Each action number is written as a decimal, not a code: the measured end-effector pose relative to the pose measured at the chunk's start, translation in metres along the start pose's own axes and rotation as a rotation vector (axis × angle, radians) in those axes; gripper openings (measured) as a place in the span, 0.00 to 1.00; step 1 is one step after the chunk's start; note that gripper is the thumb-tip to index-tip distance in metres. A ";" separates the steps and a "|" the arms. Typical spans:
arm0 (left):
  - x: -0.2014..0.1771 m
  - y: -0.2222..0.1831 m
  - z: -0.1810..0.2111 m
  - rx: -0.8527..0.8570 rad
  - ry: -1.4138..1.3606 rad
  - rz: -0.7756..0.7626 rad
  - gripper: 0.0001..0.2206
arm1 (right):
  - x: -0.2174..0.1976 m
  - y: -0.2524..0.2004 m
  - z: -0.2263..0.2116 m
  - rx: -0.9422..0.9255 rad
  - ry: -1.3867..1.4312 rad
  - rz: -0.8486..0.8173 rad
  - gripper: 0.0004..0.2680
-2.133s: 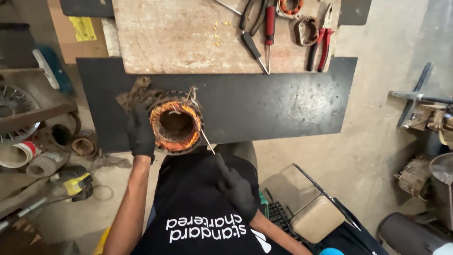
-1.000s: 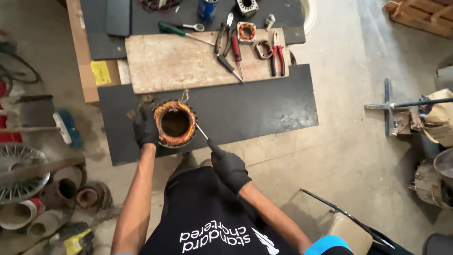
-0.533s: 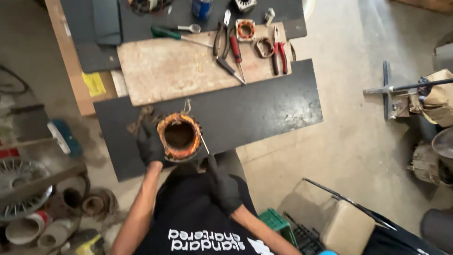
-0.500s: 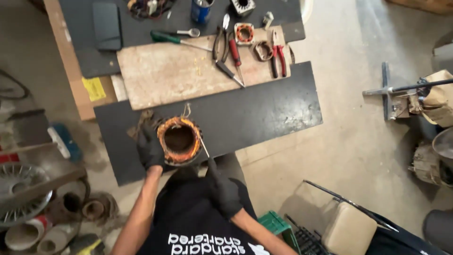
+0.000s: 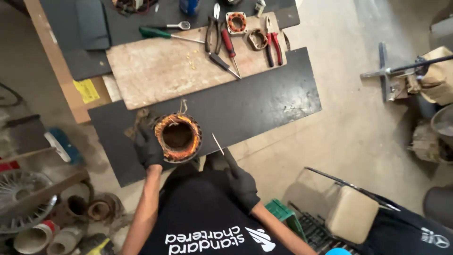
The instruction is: Inspecting and adjusting the copper windings of a motor stator using a hand tool
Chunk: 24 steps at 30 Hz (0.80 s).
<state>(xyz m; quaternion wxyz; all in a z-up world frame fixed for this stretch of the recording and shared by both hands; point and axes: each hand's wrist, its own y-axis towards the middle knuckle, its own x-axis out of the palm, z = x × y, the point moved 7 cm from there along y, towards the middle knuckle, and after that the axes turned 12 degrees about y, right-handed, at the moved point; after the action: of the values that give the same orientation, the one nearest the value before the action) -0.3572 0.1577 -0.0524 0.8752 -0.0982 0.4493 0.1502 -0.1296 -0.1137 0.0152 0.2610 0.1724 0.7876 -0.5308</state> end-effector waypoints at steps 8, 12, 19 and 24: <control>0.029 0.008 -0.030 0.067 0.083 0.111 0.17 | -0.023 -0.031 -0.040 -0.039 0.195 0.017 0.20; 0.027 0.015 -0.027 0.112 0.097 0.109 0.17 | -0.035 -0.039 -0.070 -0.161 0.048 -0.125 0.20; 0.001 0.011 -0.004 -0.016 -0.097 -0.152 0.19 | -0.017 -0.048 -0.085 -0.379 0.005 -0.099 0.24; 0.002 0.008 0.005 0.027 -0.113 -0.222 0.21 | 0.009 -0.029 -0.062 -0.665 0.046 0.070 0.28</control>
<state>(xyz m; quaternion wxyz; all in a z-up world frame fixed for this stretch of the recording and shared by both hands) -0.3555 0.1665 -0.0515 0.9116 -0.1270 0.3875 0.0519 -0.1668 -0.0675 0.0496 0.3034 0.1167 0.9170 -0.2313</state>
